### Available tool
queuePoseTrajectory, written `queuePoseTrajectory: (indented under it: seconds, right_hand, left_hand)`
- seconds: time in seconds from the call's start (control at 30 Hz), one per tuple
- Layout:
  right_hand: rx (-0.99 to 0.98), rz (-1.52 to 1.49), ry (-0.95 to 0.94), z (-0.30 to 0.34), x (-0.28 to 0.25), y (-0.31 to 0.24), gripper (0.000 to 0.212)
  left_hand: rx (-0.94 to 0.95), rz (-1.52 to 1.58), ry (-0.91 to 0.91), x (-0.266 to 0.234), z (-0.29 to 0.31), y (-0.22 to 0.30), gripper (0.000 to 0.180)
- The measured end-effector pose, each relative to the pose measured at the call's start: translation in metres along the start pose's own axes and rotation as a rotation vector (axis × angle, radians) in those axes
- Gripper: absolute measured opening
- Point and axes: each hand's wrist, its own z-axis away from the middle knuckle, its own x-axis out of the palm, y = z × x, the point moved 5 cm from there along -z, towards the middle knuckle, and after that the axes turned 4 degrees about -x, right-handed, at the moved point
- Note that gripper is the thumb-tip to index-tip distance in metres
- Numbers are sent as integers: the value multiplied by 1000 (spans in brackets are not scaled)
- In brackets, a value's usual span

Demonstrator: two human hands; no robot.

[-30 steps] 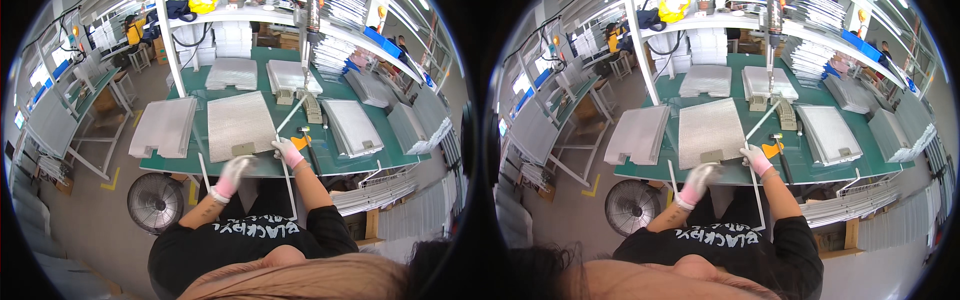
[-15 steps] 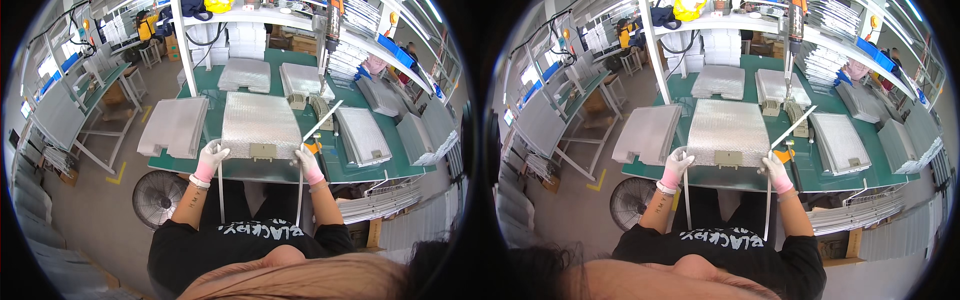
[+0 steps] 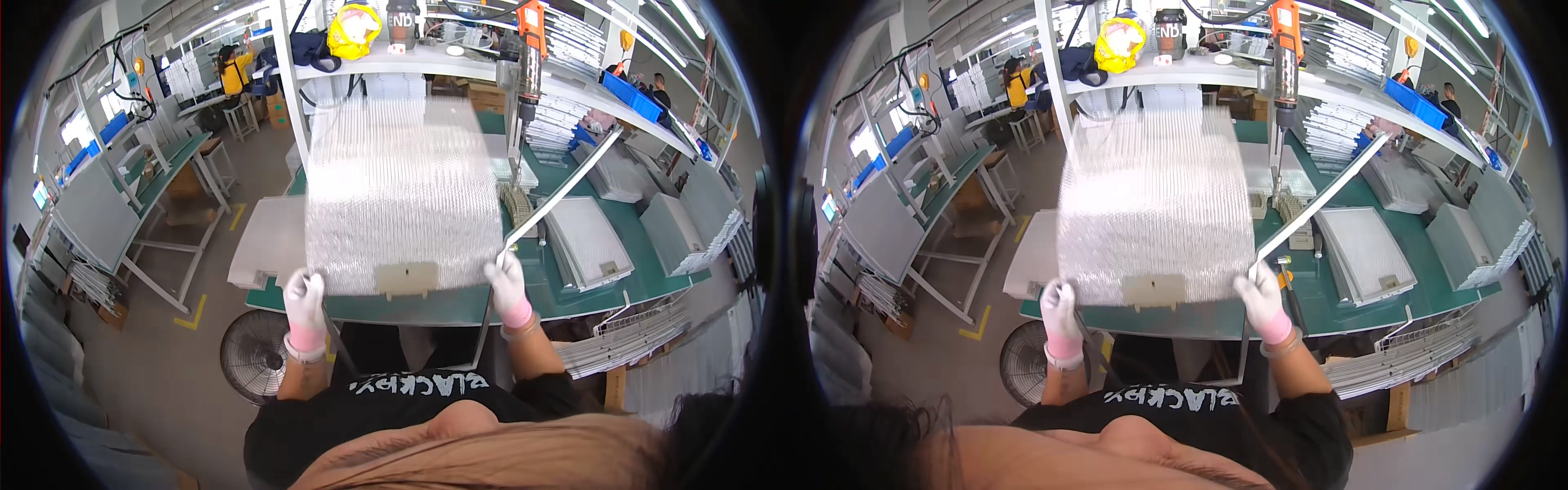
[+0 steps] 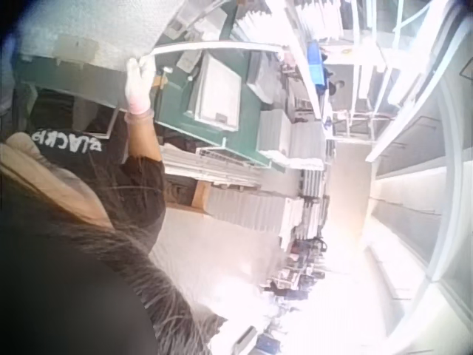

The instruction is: Assembling industrial mesh filters by fitting metal frames and securing them with a mallet and a press-like tool.

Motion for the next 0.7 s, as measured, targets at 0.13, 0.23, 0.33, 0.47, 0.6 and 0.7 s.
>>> queuePoseTrajectory:
  seconds: [0.13,0.23,0.33,0.47,0.6,0.7]
  right_hand:
    - [-163,262,156,-63,3,-27,4]
    - [-296,272,181,-86,-14,-13,16]
    - [-420,536,294,-82,-10,-9,31]
    - [-420,583,366,-75,-20,12,36]
    - [-369,503,276,-75,-31,25,23]
    - [-246,353,234,-63,-22,50,14]
  left_hand:
    - [273,-33,-117,48,-69,54,20]
    - [234,121,-197,71,-108,41,32]
    - [166,-126,-204,65,-126,5,31]
    - [212,-18,-162,71,-111,-6,20]
    - [224,-60,-154,64,-104,-16,16]
    - [79,-115,-157,52,-103,-64,18]
